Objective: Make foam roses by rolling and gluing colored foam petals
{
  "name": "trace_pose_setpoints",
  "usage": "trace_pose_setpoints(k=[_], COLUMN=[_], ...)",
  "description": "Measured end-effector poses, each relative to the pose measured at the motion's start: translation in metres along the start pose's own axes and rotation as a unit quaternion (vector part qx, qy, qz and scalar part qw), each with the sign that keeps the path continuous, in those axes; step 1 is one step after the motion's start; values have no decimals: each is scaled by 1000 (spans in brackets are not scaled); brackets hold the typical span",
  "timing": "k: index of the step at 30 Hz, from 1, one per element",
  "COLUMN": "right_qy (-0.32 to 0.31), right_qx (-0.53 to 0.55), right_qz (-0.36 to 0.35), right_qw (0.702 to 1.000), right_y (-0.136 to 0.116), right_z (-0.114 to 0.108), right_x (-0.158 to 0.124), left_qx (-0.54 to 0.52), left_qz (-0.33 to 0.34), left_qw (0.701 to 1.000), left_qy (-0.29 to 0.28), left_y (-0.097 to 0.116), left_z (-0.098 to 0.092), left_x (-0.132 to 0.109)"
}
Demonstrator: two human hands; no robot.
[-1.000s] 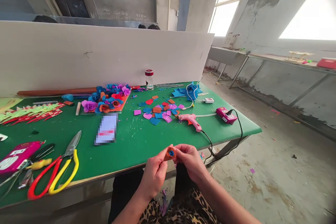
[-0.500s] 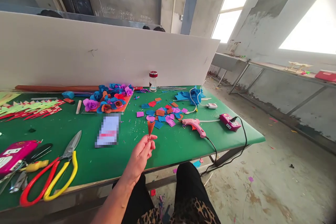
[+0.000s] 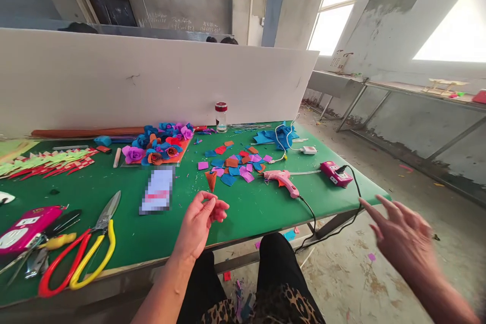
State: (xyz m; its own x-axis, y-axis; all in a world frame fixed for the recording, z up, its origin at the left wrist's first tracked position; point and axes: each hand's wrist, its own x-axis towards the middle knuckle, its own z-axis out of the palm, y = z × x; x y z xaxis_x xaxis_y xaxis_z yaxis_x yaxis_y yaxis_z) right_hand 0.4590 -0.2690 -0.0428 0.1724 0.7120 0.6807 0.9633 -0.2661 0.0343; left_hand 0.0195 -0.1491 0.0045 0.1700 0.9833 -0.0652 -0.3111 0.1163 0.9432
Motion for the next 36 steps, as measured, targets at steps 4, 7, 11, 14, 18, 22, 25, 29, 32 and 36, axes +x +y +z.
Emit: trace_pose_setpoints(k=[4,7,11,14,18,22,25,29,32,36], right_qy=[-65,-45,-99,-119,-247,-251,-221,-236,-256,-219], right_qx=[190,264,443,539,718,750,755,766,770,727], right_qz=[-52,-100,-76,-21,122,173,167,165,137,92], right_qw=[978,958,888,834,639,587,595,575,569,645], right_y=[-103,-174,-239,-270,-298,-313,-319,-325,-329,-330], right_z=[2,-6,-7,1,17,27,29,27,24,20], right_x=[41,62,80,85,84,78,75,74,74,74], left_qx=[-6,33,-9,-30,-38,-41,-48,-46,-29,6], left_qz=[29,84,59,47,54,59,60,65,77,106], left_qw=[999,993,997,998,996,996,996,996,995,993], left_qy=[35,79,53,42,56,54,51,50,50,47], left_y=[-8,-16,-25,-28,-31,-31,-32,-36,-40,-43], left_z=[-1,-2,-1,-1,-2,-2,-3,-4,-5,-7], left_x=[14,24,26,23,23,23,24,25,27,27])
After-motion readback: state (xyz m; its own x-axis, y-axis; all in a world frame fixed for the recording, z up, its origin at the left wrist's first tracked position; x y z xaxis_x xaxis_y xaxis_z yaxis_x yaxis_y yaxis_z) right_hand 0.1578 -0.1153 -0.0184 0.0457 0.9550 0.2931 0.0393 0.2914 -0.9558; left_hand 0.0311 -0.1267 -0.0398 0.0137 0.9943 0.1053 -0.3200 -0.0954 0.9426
